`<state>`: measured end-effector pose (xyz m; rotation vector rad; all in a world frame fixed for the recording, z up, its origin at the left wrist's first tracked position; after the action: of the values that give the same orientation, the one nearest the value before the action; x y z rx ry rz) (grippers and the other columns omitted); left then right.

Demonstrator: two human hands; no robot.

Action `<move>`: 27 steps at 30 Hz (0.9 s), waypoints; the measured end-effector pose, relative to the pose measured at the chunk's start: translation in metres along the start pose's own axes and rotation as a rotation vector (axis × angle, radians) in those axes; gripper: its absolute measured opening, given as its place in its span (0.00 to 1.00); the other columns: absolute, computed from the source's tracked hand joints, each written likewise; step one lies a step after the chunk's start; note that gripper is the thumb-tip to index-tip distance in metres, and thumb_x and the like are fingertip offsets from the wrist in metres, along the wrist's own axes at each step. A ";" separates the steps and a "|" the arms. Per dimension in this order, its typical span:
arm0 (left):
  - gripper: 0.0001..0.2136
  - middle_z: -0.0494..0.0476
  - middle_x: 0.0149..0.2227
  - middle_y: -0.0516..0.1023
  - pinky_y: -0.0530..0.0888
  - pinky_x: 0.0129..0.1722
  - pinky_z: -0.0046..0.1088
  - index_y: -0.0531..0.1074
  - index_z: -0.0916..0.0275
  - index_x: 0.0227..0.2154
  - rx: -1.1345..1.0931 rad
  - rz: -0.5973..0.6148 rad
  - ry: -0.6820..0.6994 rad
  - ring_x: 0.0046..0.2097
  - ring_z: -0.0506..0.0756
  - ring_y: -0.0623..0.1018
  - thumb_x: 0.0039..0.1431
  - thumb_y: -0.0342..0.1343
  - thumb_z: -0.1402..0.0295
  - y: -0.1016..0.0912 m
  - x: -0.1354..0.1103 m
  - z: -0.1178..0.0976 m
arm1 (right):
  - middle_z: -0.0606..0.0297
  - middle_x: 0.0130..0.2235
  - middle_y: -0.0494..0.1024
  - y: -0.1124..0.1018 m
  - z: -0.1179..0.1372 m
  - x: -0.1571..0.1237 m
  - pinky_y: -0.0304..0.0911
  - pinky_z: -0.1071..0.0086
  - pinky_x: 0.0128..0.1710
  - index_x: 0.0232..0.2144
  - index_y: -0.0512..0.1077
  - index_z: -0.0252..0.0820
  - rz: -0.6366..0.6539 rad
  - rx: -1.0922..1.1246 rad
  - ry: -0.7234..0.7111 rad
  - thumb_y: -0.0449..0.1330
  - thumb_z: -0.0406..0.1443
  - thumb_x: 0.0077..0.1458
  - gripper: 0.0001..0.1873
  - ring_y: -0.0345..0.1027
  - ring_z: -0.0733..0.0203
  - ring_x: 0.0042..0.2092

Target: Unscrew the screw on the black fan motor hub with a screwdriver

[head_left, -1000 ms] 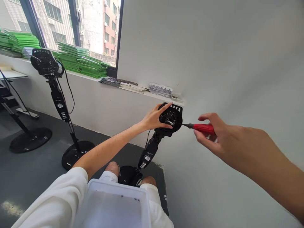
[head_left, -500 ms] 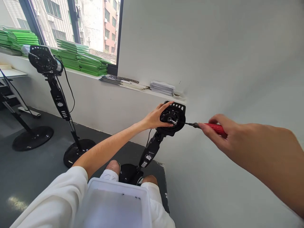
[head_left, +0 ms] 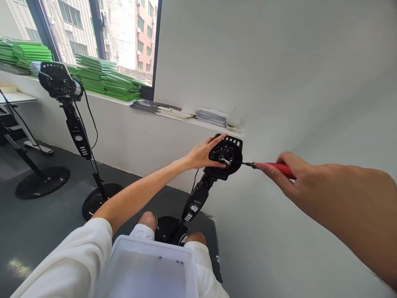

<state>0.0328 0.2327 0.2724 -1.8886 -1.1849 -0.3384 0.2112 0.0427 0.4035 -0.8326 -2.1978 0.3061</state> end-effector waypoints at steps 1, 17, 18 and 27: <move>0.50 0.63 0.64 0.66 0.72 0.59 0.46 0.44 0.44 0.73 0.007 0.003 -0.001 0.60 0.68 0.73 0.54 0.69 0.51 0.000 0.000 0.000 | 0.71 0.13 0.58 0.000 0.000 0.000 0.36 0.74 0.18 0.31 0.68 0.42 0.012 0.061 -0.030 0.28 0.58 0.70 0.39 0.47 0.66 0.14; 0.49 0.63 0.66 0.63 0.72 0.58 0.45 0.44 0.43 0.73 0.017 -0.002 -0.011 0.61 0.68 0.72 0.55 0.67 0.52 -0.002 -0.001 -0.003 | 0.69 0.13 0.59 0.000 0.003 -0.001 0.38 0.72 0.19 0.34 0.68 0.44 0.148 0.081 0.054 0.21 0.60 0.65 0.44 0.48 0.64 0.14; 0.49 0.62 0.66 0.62 0.71 0.59 0.46 0.44 0.43 0.73 0.013 -0.004 -0.008 0.62 0.68 0.71 0.55 0.68 0.53 -0.002 -0.001 -0.003 | 0.70 0.14 0.60 0.000 0.003 0.000 0.38 0.72 0.18 0.38 0.69 0.43 0.157 0.114 0.042 0.20 0.60 0.65 0.45 0.49 0.65 0.14; 0.49 0.63 0.65 0.64 0.71 0.59 0.46 0.46 0.46 0.74 -0.007 -0.011 -0.011 0.62 0.68 0.71 0.54 0.68 0.54 -0.002 -0.003 -0.005 | 0.70 0.14 0.58 -0.002 0.004 -0.002 0.37 0.71 0.20 0.42 0.72 0.41 0.162 0.091 0.070 0.19 0.59 0.65 0.48 0.46 0.65 0.15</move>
<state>0.0303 0.2276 0.2747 -1.8928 -1.2035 -0.3395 0.2085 0.0402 0.4008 -0.9585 -2.0396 0.4461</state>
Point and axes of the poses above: each hand's wrist, its own x-axis towards the middle knuckle, its own y-axis out of the palm, z = x × y, the point moved 1 cm from there along x, towards the middle knuckle
